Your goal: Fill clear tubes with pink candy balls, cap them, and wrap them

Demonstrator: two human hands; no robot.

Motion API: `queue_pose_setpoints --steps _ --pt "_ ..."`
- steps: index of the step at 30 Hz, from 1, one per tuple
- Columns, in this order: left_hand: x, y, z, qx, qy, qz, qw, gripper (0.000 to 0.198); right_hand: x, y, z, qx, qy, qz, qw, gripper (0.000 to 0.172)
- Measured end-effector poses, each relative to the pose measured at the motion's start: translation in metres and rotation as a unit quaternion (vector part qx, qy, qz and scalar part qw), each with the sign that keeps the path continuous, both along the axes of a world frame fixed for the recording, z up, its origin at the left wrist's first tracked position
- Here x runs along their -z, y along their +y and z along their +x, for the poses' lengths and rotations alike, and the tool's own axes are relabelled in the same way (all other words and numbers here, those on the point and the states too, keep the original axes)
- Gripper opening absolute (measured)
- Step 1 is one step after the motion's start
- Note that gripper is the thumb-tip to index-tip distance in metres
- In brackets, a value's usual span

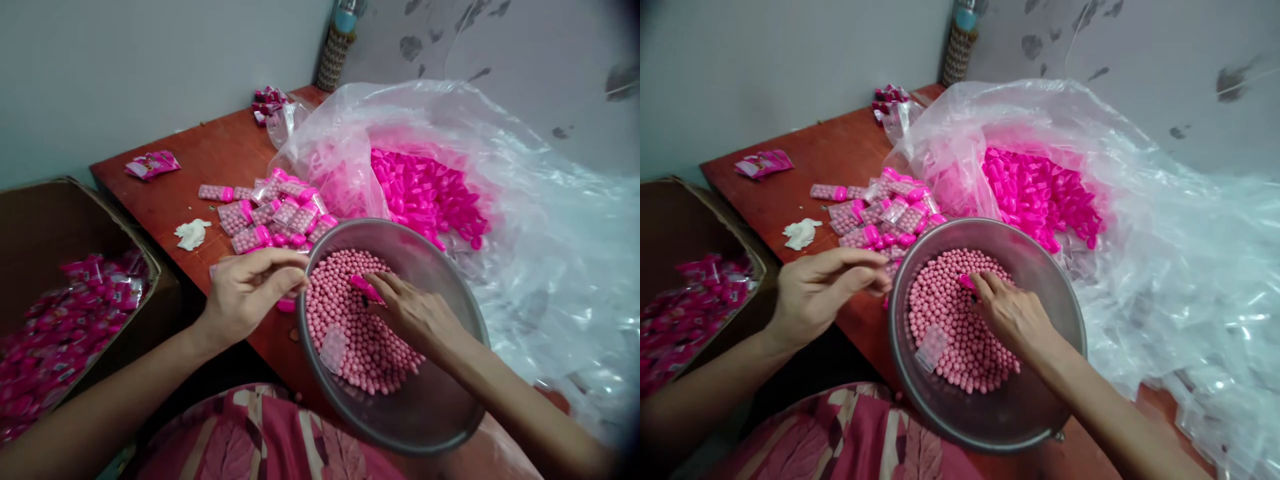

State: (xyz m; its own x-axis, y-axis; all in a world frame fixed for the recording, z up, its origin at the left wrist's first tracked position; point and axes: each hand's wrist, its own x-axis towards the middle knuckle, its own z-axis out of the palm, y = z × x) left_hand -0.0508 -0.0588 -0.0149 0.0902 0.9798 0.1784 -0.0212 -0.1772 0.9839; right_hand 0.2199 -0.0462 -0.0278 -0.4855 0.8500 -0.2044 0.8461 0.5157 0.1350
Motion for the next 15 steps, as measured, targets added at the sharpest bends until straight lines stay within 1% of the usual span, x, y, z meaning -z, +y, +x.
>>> queue_pose_setpoints --steps 1,2,3,4,5,6,7,8,9,10,11,12,13,15 --pt "0.001 -0.007 -0.012 0.005 0.002 0.006 1.000 0.013 -0.003 -0.007 -0.002 -0.023 0.033 -0.005 0.999 0.035" --pt "0.003 -0.014 -0.024 0.025 0.013 0.003 1.000 0.013 -0.006 -0.014 -0.005 -0.045 0.069 -0.023 0.996 0.035" --pt "0.007 -0.023 -0.035 0.063 0.030 -0.017 0.997 0.015 -0.009 -0.021 -0.008 -0.058 0.101 -0.052 0.992 0.035" --pt "0.013 -0.031 -0.044 0.110 0.051 -0.062 0.991 0.019 -0.010 -0.027 -0.011 -0.061 0.125 -0.087 0.986 0.036" --pt "0.022 -0.040 -0.052 0.152 0.071 -0.126 0.978 0.022 -0.011 -0.032 -0.014 -0.056 0.139 -0.123 0.981 0.036" --pt "0.033 -0.049 -0.056 0.181 0.081 -0.208 0.958 0.026 -0.012 -0.037 -0.017 -0.044 0.145 -0.155 0.976 0.037" --pt "0.047 -0.058 -0.057 0.186 0.077 -0.298 0.933 0.028 -0.012 -0.040 -0.019 -0.028 0.149 -0.179 0.972 0.038" --pt "0.062 -0.066 -0.055 0.167 0.053 -0.380 0.908 0.029 -0.013 -0.042 -0.020 -0.012 0.155 -0.199 0.968 0.038" --pt "0.077 -0.073 -0.050 0.134 0.007 -0.453 0.881 0.028 -0.013 -0.043 -0.021 0.003 0.165 -0.219 0.962 0.037" --pt "0.092 -0.078 -0.044 0.108 -0.045 -0.510 0.852 0.024 -0.012 -0.043 -0.021 0.018 0.178 -0.242 0.954 0.035" --pt "0.105 -0.081 -0.037 0.102 -0.096 -0.546 0.826 0.021 -0.012 -0.042 -0.021 0.033 0.189 -0.264 0.945 0.034" --pt "0.116 -0.082 -0.029 0.100 -0.139 -0.564 0.808 0.021 -0.011 -0.040 -0.021 0.045 0.198 -0.284 0.937 0.032" --pt "0.126 -0.081 -0.022 0.115 -0.175 -0.572 0.793 0.025 -0.010 -0.038 -0.021 0.054 0.204 -0.298 0.931 0.030" --pt "0.139 -0.075 -0.011 0.170 -0.216 -0.577 0.769 0.030 -0.008 -0.033 -0.022 0.059 0.212 -0.312 0.924 0.029"
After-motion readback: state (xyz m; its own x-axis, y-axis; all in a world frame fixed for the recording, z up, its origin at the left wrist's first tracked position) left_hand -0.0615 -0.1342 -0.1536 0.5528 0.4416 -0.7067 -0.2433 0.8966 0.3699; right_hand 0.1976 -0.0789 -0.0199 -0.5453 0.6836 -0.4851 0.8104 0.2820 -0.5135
